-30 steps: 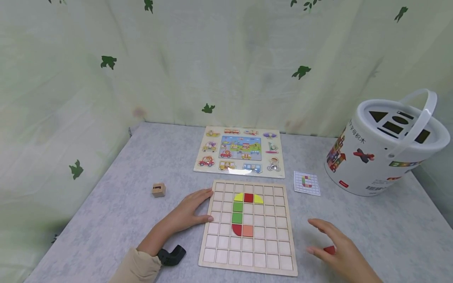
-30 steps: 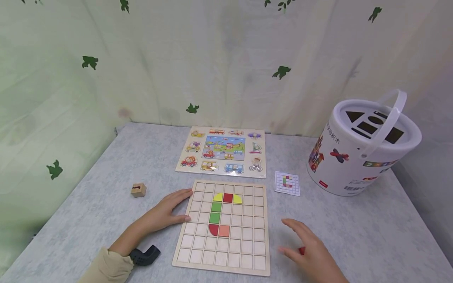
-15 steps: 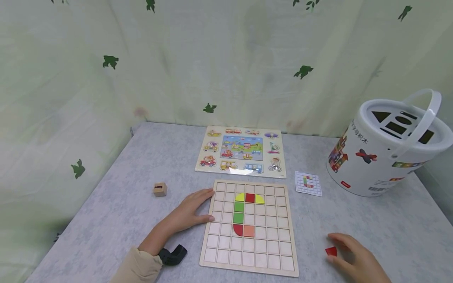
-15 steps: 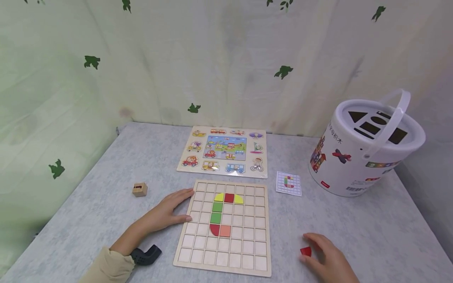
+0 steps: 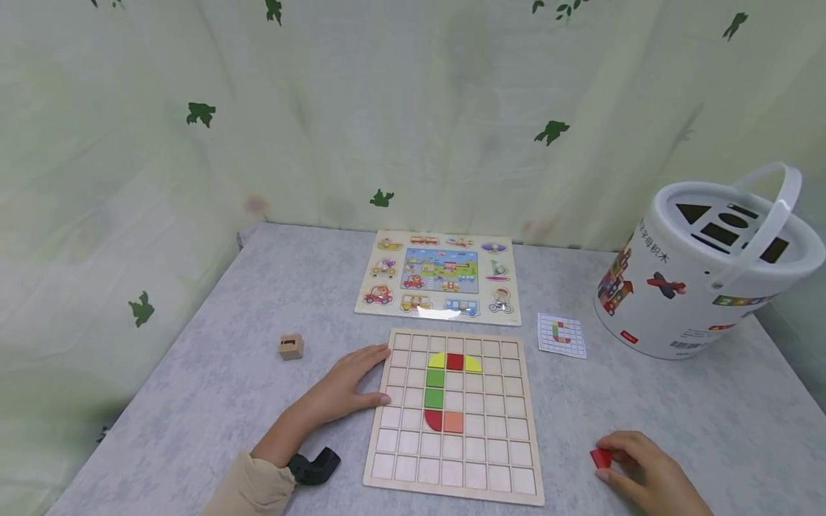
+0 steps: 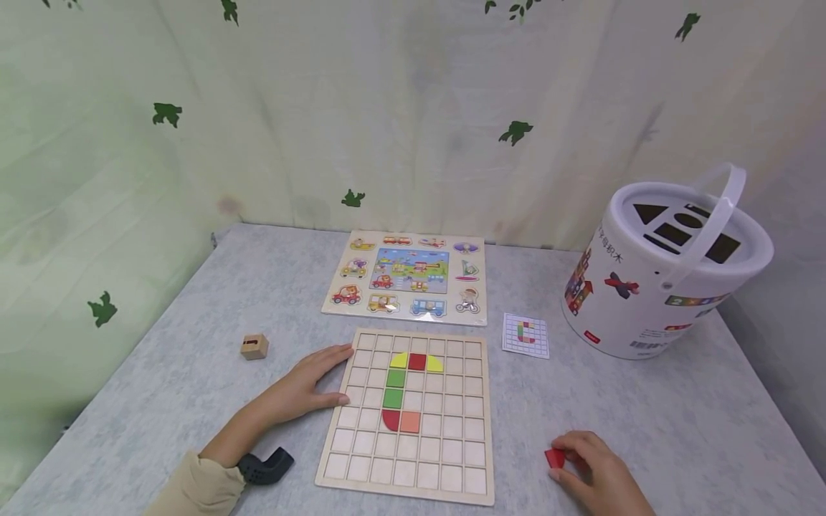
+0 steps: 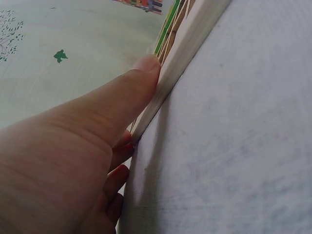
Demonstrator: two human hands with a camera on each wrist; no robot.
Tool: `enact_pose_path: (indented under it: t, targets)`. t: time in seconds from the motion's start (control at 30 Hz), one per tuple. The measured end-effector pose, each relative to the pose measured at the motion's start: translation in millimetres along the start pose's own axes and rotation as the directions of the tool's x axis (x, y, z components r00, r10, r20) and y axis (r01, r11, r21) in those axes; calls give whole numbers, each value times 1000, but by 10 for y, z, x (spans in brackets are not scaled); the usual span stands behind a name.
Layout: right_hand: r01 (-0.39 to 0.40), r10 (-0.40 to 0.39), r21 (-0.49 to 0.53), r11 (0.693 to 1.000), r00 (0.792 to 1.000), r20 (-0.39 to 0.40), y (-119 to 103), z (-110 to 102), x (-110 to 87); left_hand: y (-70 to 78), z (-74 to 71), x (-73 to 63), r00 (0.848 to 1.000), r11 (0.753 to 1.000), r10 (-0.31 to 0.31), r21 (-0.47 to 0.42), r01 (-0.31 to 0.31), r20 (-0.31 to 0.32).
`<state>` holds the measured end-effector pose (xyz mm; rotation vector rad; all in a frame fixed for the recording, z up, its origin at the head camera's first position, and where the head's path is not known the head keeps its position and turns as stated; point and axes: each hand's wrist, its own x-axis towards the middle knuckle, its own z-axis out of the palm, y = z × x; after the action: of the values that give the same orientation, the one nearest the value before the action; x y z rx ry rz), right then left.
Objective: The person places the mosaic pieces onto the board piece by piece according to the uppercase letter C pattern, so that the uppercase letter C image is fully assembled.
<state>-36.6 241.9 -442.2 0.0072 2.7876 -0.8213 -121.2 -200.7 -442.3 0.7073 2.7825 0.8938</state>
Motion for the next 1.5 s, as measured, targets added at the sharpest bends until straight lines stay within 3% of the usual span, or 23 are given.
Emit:
enact_pose_path:
  t: [0.17, 0.53, 0.63, 0.7, 0.8, 0.93, 1.03, 1.23, 1.5]
  targets:
    - [-8, 8, -8, 1000, 998, 58, -11, -22, 7, 2, -7, -1, 1000, 1000, 3, -2, -3, 8]
    - [-33, 33, -7, 999, 997, 70, -137, -23, 51, 0, -3, -8, 1000, 1000, -11, 4, 11, 8]
    - [-5, 4, 20, 1000, 999, 49, -266, -62, 49, 6, -7, -9, 1000, 1000, 1, 5, -1, 1]
    - [54, -54, 33, 998, 998, 28, -382, -92, 43, 6, -7, -8, 1000, 1000, 1, 7, -1, 1]
    - [221, -218, 64, 973, 975, -48, -552, -106, 42, 8, -3, -3, 1000, 1000, 2, 10, -3, 3]
    - [461, -445, 80, 884, 881, -161, -746, -42, 92, 10, -4, 1, 1000, 1000, -2, 12, 2, 5]
    - [518, -500, 105, 849, 852, -156, -889, 33, 149, 8, -6, 5, 1000, 1000, -5, 14, 5, 8]
    - [509, -506, 155, 847, 860, -63, -1118, 208, 258, 1, -9, 7, 1000, 1000, -5, 13, 5, 9]
    - [499, -499, 47, 865, 866, -24, -1219, 471, 384, 3, -7, -1, 1000, 1000, -4, 4, 4, 3]
